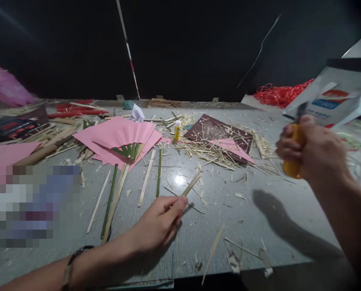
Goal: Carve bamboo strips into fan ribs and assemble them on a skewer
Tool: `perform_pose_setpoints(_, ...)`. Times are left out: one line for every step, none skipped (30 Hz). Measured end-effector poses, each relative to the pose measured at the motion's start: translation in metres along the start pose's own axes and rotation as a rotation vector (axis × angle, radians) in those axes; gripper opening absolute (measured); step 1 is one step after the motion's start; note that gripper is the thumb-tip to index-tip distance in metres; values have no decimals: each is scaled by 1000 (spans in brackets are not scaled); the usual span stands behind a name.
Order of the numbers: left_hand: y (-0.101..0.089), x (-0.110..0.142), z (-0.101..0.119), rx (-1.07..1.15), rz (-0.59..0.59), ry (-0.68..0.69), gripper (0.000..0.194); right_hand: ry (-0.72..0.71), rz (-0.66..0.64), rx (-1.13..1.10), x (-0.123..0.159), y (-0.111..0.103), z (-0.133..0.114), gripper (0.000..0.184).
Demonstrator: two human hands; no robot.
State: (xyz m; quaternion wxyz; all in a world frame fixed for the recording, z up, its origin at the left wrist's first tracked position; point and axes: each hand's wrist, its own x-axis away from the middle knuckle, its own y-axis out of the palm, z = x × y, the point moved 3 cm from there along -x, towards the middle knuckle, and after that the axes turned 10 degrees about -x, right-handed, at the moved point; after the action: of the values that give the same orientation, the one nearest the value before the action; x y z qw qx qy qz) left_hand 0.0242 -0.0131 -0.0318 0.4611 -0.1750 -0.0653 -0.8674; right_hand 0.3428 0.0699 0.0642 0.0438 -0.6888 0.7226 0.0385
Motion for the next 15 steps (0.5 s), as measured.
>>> perform_pose_setpoints(-1,-1,0,41,-16,-19,50,29,3,-57,5,0,5,48)
perform_pose_setpoints(-2,-1,-1,76,-34,-27,49,83,-50,-93,13,8,14,44)
perform_pose_setpoints(-3,-2,-1,111,-49,-31,48,172,-176,-89,23,23,26,45)
perform_pose_setpoints(-4,-3,-1,148,-54,-35,47,248,-312,-68,34,41,38,47)
perform_pose_setpoints(-5,-4,-1,175,-66,-39,46,308,-428,-48,45,59,49,49)
perform_pose_setpoints(-5,-3,-1,190,-79,-41,45,357,-524,-30,54,75,57,50)
perform_pose_setpoints(-5,-3,-2,194,-94,-42,44,405,-598,-19,61,89,63,51)
perform_pose_setpoints(-4,-2,-2,191,-101,-42,43,455,-659,-11,68,101,66,53)
perform_pose_setpoints(-3,-1,-2,183,-110,-42,40,503,-709,-1,72,110,68,54)
perform_pose_setpoints(-2,1,-3,174,-118,-45,37,545,-744,10,76,116,68,56)
perform_pose_setpoints(-1,2,-3,170,-123,-54,34,576,-766,21,78,120,67,57)
perform_pose_setpoints(0,3,-4,166,-130,-62,31,596,-782,31,80,122,66,58)
perform_pose_setpoints(1,4,-4,160,-137,-65,30,606,-794,39,81,124,66,58)
perform_pose_setpoints(2,5,-5,154,-146,-64,29,611,-804,40,81,125,65,59)
perform_pose_setpoints(2,6,-5,144,-152,-57,29,611,-811,33,81,126,66,59)
